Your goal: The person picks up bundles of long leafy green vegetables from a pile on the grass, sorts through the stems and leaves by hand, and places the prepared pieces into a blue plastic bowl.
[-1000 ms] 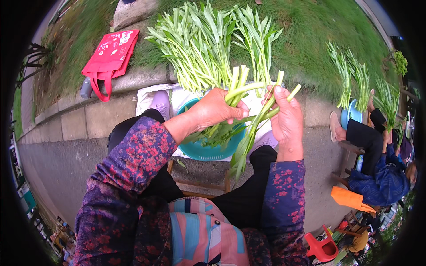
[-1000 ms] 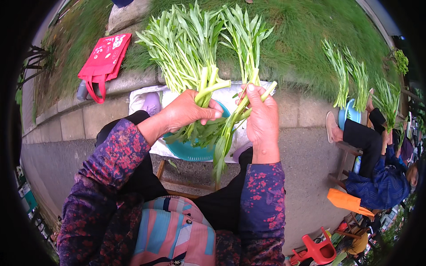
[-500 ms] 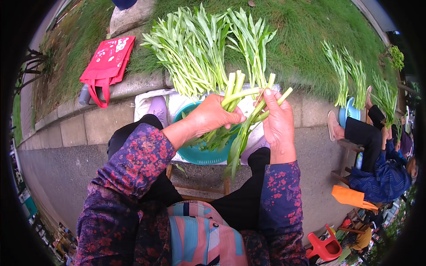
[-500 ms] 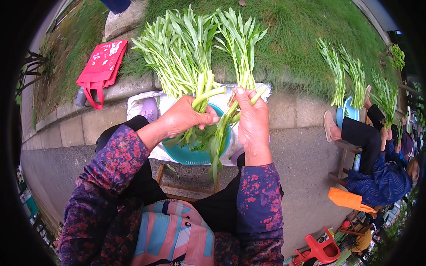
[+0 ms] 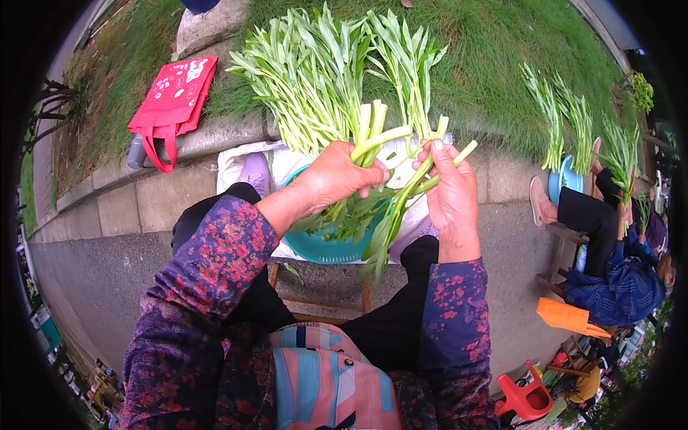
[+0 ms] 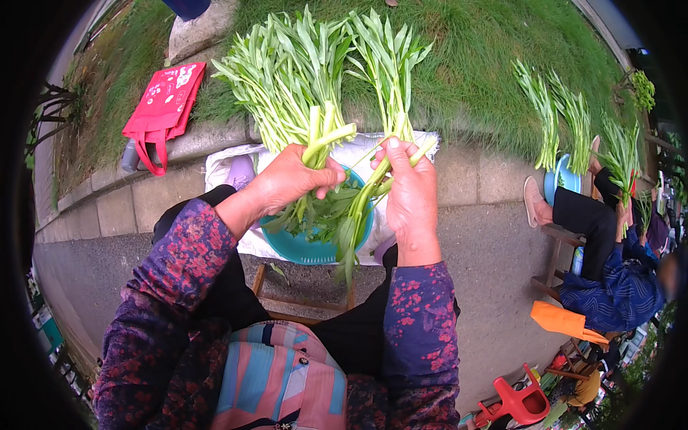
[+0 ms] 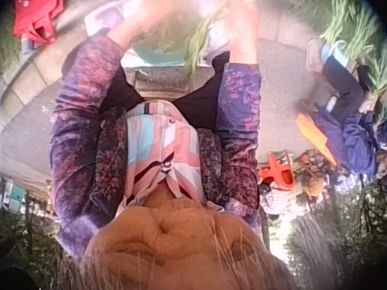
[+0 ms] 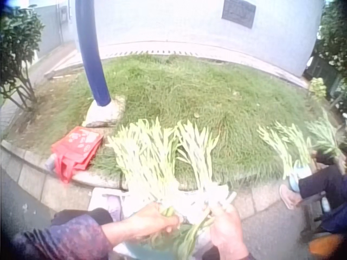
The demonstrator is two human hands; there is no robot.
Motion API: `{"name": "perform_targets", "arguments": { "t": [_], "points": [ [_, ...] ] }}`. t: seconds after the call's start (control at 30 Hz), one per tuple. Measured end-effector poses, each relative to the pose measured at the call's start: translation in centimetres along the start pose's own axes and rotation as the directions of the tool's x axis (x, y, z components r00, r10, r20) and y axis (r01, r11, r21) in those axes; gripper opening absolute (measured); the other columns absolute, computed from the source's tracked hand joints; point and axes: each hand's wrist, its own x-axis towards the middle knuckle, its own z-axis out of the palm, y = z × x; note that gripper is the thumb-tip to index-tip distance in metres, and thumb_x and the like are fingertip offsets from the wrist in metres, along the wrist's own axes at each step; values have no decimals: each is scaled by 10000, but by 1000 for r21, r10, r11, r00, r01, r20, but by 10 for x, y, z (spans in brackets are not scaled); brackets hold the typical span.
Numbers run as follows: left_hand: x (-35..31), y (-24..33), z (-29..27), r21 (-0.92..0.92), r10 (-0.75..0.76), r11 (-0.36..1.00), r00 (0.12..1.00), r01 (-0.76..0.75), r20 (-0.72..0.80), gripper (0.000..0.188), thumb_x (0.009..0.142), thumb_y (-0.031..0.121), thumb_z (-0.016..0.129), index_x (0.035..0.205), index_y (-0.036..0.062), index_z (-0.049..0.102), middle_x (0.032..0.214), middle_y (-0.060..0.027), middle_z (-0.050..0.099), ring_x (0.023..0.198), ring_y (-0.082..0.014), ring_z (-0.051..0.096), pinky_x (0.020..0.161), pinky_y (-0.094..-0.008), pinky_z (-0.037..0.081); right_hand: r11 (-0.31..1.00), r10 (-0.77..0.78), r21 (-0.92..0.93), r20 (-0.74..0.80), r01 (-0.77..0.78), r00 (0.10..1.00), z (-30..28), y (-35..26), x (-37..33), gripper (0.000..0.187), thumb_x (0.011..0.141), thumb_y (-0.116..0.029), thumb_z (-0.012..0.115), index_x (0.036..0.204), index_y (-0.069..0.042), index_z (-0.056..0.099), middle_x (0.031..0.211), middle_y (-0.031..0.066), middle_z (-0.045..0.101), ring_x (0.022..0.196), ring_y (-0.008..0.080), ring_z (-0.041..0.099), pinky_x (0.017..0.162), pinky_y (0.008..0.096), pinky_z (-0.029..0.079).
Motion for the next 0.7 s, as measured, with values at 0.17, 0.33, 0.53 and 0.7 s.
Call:
{"name": "perform_targets", "arguments": {
  "t": [0.17,0.33,0.53,0.7],
  "points": [
    [-1,3,-2,-118,53,991,998,-56,-30,91,783,71,631,815,-8,597,644,-42,564,545,-106,508,551,-242,418,999,0,37,19,-1,1000,-3,1,0,187,919,-222,554,928,-36,576,800,24,571,726,123,544,657,263,438],
    [6,-5,-9,-379,40,924,998,-54,-43,73,786,41,615,821,-9,573,695,-72,562,559,-131,508,552,-251,418,995,-40,93,40,36,998,0,0,0,186,926,-232,542,924,-47,559,809,24,567,755,127,545,670,265,437],
    [4,-7,-16,-231,17,972,998,-31,-61,118,774,18,669,843,-5,576,715,-52,568,591,-111,524,552,-234,423,994,-54,100,11,53,998,-9,-13,2,185,930,-239,536,925,-55,555,808,22,565,760,128,544,692,264,428],
    [1,-12,-23,-73,7,997,1000,-7,6,160,753,3,696,881,4,601,722,-37,585,593,-87,532,538,-212,423,993,-70,95,28,67,997,-16,-15,4,174,930,-223,535,923,-50,559,811,20,565,757,126,536,698,264,430]
  ]
}}
